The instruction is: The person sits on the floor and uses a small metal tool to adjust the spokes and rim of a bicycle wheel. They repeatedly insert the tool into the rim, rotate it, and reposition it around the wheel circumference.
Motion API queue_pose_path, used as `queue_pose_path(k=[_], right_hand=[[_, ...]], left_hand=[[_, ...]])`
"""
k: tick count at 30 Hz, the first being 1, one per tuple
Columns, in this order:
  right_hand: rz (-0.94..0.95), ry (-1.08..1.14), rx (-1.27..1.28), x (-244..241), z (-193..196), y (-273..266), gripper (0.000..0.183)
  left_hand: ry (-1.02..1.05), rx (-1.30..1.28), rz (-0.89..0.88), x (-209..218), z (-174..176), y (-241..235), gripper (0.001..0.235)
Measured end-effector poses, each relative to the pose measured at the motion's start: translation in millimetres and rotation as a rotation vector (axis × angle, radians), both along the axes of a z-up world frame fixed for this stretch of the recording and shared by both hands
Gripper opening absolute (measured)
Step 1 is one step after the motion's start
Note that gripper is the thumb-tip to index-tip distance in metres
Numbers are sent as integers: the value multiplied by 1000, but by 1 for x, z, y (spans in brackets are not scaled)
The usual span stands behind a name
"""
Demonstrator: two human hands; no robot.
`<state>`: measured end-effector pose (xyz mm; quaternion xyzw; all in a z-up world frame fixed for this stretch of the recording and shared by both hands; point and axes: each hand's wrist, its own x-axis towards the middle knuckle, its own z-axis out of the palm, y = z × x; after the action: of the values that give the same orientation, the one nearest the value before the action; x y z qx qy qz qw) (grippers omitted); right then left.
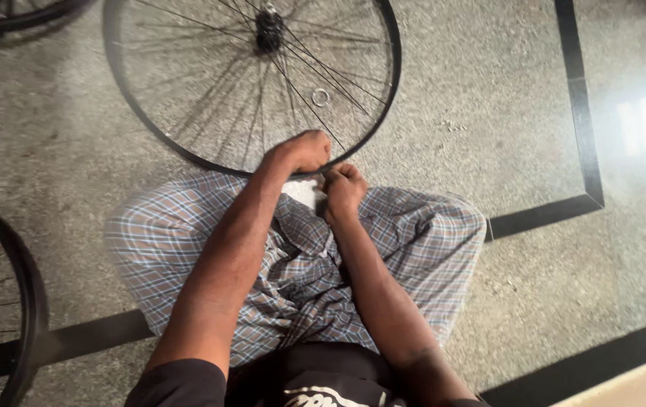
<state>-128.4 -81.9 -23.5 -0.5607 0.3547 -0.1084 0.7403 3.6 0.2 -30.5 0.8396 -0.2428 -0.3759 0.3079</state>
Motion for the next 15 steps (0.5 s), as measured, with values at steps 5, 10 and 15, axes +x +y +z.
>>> queue_pose_path(k=[5, 10, 15], right_hand=[[-95, 60, 468, -8, 10, -2, 11], [5, 165, 568, -3, -6, -8, 31], [-49, 9, 535, -9, -25, -7, 12]], left_hand=[[71, -26, 45, 3, 2, 3, 22], [116, -15, 43, 5, 5, 4, 22], [71, -66, 17, 2, 4, 5, 19]])
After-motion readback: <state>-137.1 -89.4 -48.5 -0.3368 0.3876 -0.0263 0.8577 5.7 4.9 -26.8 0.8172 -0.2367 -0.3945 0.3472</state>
